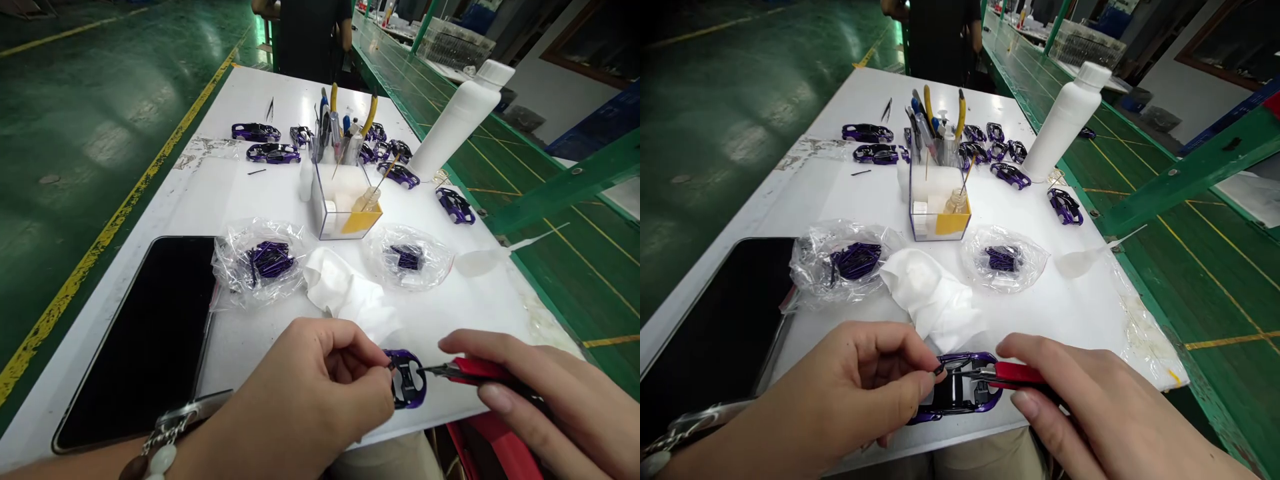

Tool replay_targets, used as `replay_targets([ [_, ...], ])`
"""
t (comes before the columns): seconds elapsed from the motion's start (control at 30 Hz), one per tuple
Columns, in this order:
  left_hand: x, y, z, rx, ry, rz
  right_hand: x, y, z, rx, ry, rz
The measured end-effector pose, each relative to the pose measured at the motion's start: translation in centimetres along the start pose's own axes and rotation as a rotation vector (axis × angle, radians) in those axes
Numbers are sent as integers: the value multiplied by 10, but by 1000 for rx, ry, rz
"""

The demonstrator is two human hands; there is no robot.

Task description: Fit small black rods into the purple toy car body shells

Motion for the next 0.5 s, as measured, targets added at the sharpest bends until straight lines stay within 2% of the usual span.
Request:
replay_targets([
  [0.1,0,0,0,13,38,-11,19,6,18,170,-126,-164],
  [0.3,1,1,4,94,62,-77,29,8,23,160,-173,-279],
  [0.5,4,2,5,82,13,-69,29,7,24,133,-232,-302],
])
Point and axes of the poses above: each hand's wrist, its own y-axis towards the middle knuckle, its own z-axis out of the palm, x = y × z, the point moved 9 cm from there along y, towards the middle knuckle, and after that the axes turned 14 degrees about y, right-handed, at the moved point
